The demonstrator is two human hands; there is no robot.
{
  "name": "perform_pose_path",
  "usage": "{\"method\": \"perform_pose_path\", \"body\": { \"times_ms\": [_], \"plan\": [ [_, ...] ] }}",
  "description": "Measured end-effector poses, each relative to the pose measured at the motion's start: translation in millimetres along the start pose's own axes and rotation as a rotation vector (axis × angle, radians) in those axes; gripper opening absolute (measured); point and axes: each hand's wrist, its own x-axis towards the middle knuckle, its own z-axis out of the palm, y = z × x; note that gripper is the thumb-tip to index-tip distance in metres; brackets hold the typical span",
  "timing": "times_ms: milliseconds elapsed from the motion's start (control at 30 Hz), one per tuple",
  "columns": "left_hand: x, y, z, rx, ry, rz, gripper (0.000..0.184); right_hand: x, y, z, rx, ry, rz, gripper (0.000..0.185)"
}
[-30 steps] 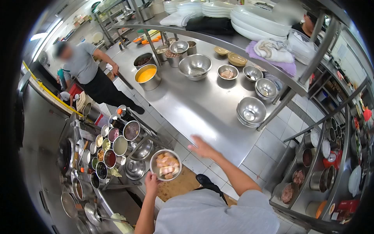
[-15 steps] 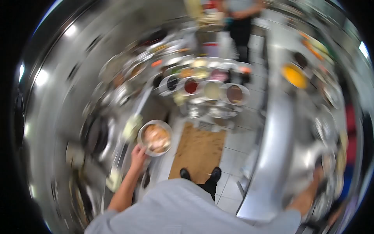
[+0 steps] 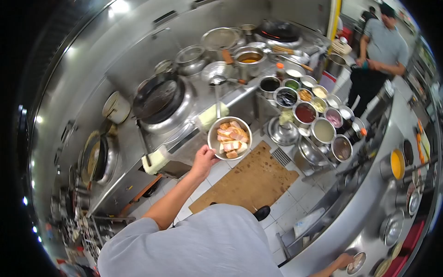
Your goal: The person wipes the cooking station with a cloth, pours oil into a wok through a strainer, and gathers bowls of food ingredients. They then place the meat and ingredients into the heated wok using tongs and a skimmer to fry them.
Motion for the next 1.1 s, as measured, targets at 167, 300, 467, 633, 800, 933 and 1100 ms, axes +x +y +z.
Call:
{"method": "perform_pose_path", "body": {
  "times_ms": [167,300,467,633,800,933,1100],
  "plan": [
    [-10.5,-0.3,-104.4,-0.018,0.102,0.038,0.014,-116.8,-28.7,41.5,-0.151,0.167,-0.72,0.036],
    [-37.8,3.3,-202.5,-0.066,0.286,0.086,0.016,-254.0,-111.5,51.6,0.068,0.048,-1.133,0.039],
    [-89.3,-14.6,-342.2,0.021,0.558,0.134,0.017,-490.9,-240.9,-0.3,0.306,-0.467,-1.598,0.045],
    [-166.6,-38.2,-457.4,0.024,0.866,0.241,0.008,-725.3,-326.8,-11.4,0.585,-0.993,-2.177,0.034],
    [-255.9,-15.7,-484.6,-0.081,1.132,0.3,0.013,-947.2,-341.9,18.1,0.601,-1.174,-2.563,0.029],
    [-332.5,-38.2,-495.3,-0.031,1.378,0.268,0.017,-1104.6,-349.8,45.6,0.649,-1.19,-2.81,0.023],
    [-375.8,-49.8,-460.6,-0.174,1.587,0.379,0.017,-1222.8,-354.1,62.6,0.345,-0.909,-2.848,0.026]
  ]
}}
